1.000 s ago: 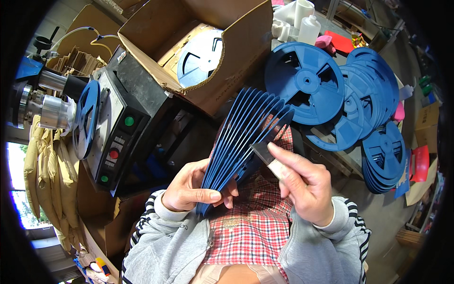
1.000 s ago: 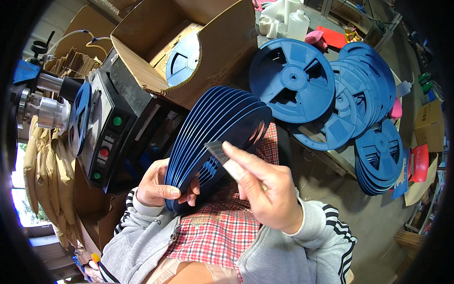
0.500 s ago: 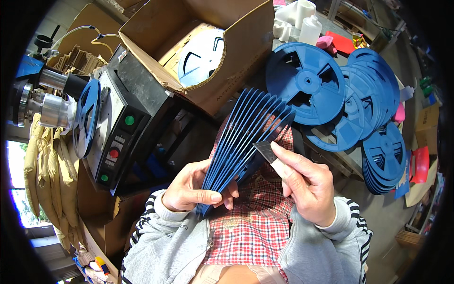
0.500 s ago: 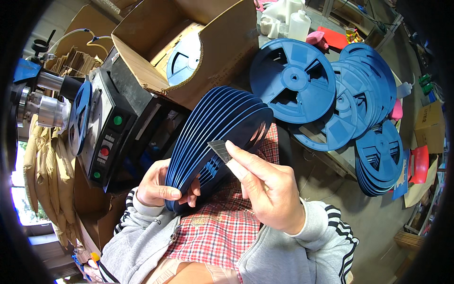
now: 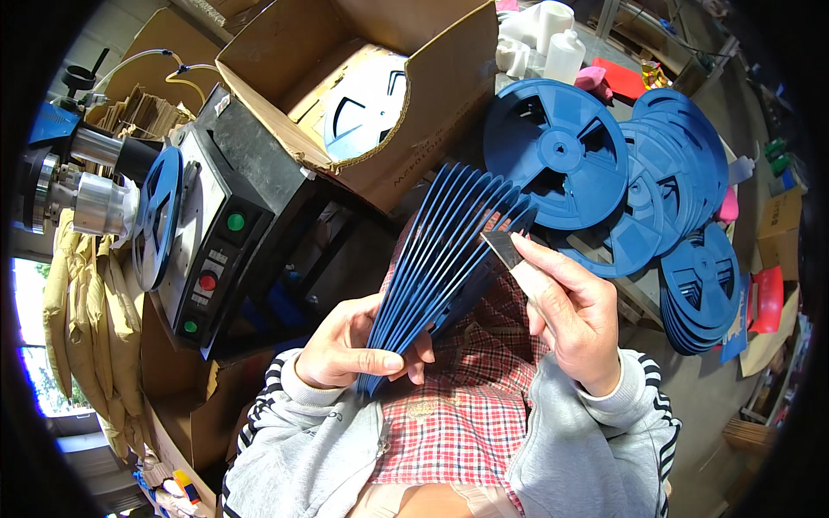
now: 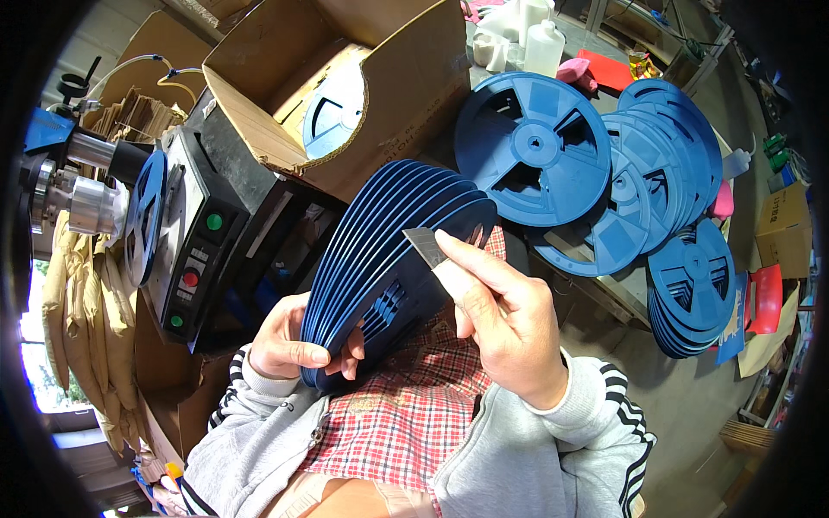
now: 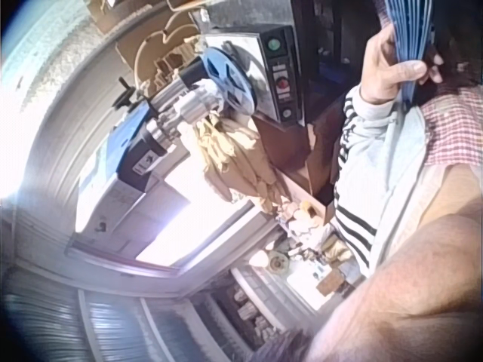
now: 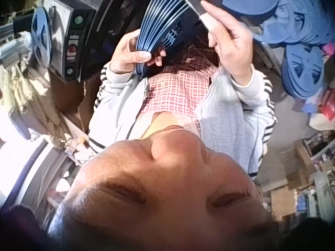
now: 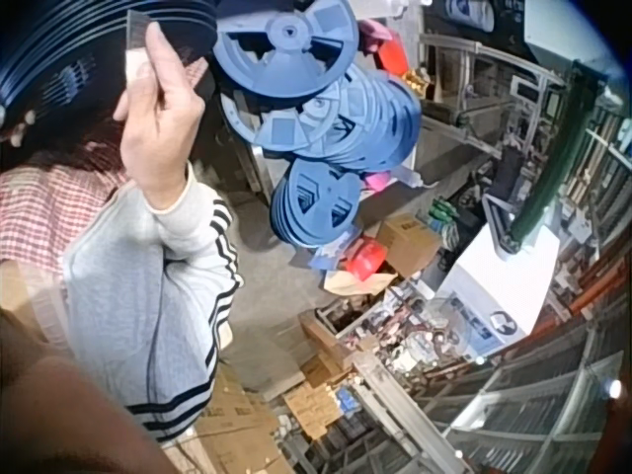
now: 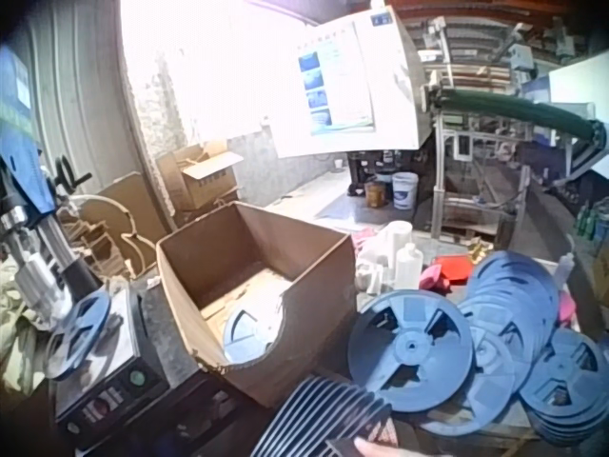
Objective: The person moves a large cardboard box and places it on a stack, then retrieves blue plastic spools from a box. They inspect the spools by hand, using a small white tool to probe between layers, and wipe one spool with a pink cloth.
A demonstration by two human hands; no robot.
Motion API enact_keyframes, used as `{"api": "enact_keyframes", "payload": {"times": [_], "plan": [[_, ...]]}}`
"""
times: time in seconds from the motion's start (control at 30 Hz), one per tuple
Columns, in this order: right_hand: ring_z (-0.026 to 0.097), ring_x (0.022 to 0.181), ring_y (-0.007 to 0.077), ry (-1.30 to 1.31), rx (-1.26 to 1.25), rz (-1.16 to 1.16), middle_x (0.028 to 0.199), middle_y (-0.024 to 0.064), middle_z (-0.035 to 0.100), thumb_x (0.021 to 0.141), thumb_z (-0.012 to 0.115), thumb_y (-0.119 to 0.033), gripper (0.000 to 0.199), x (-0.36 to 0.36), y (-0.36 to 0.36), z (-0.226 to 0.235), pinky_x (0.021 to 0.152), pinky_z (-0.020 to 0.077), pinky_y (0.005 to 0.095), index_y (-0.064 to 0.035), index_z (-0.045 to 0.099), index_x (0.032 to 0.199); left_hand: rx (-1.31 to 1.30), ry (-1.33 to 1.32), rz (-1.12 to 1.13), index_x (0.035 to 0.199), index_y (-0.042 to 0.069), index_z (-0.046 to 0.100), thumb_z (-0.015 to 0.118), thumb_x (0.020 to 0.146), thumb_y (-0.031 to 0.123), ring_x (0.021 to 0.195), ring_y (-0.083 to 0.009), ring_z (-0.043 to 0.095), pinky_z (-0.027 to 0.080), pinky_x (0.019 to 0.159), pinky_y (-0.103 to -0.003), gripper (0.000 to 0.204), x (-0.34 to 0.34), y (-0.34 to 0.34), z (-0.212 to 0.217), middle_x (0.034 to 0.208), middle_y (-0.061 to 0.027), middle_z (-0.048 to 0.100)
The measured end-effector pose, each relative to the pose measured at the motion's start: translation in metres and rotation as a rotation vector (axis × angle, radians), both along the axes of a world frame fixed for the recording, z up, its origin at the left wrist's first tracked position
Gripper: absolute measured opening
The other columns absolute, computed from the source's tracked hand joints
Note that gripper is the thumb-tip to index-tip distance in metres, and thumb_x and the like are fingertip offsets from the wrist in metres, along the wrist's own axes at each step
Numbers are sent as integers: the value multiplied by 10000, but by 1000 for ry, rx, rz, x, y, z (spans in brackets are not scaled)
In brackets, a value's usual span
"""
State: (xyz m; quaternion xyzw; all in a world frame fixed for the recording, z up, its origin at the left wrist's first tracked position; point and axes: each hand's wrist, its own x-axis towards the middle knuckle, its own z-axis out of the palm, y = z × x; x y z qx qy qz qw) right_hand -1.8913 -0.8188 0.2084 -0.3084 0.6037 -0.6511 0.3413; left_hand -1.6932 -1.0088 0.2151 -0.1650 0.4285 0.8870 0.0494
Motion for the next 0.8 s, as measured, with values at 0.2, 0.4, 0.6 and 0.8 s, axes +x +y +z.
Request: {"api": "enact_keyframes", "payload": {"times": [0.2, 0.4, 0.6, 0.8], "plan": [[498, 536, 36, 9, 9, 5, 683, 20, 612, 985, 530, -66, 334, 2, 1, 5, 491, 398, 188, -9, 588, 1309, 0, -4, 0, 1259, -84, 490, 767, 789, 53, 843, -273, 709, 567, 798, -368, 563, 0, -1, -2, 1011, -216, 681], [507, 521, 46, 53, 4, 58, 675, 37, 621, 974, 550, -69, 328, 10, 2, 12, 476, 398, 191, -8, 600, 1293, 6, -8, 3, 1262, -85, 486, 769, 788, 50, 842, -273, 708, 568, 799, -369, 569, -1, -1, -1, 1013, -215, 680], [545, 545, 65, 141, 1, 157, 758, 81, 659, 946, 532, 10, 381, 10, 6, 11, 501, 434, 213, -5, 573, 1324, 11, -13, 0, 1264, -78, 485, 759, 795, 45, 854, -271, 704, 566, 800, -369, 557, 0, -1, 1, 1013, -209, 677], [530, 507, 57, 135, -77, 112, 739, 68, 667, 950, 538, -7, 358, 12, 2, 14, 455, 408, 196, 42, 571, 1303, 14, 6, 4, 1241, -71, 495, 756, 797, 46, 860, -271, 702, 565, 803, -370, 528, 1, -1, -1, 1018, -205, 676]]}}
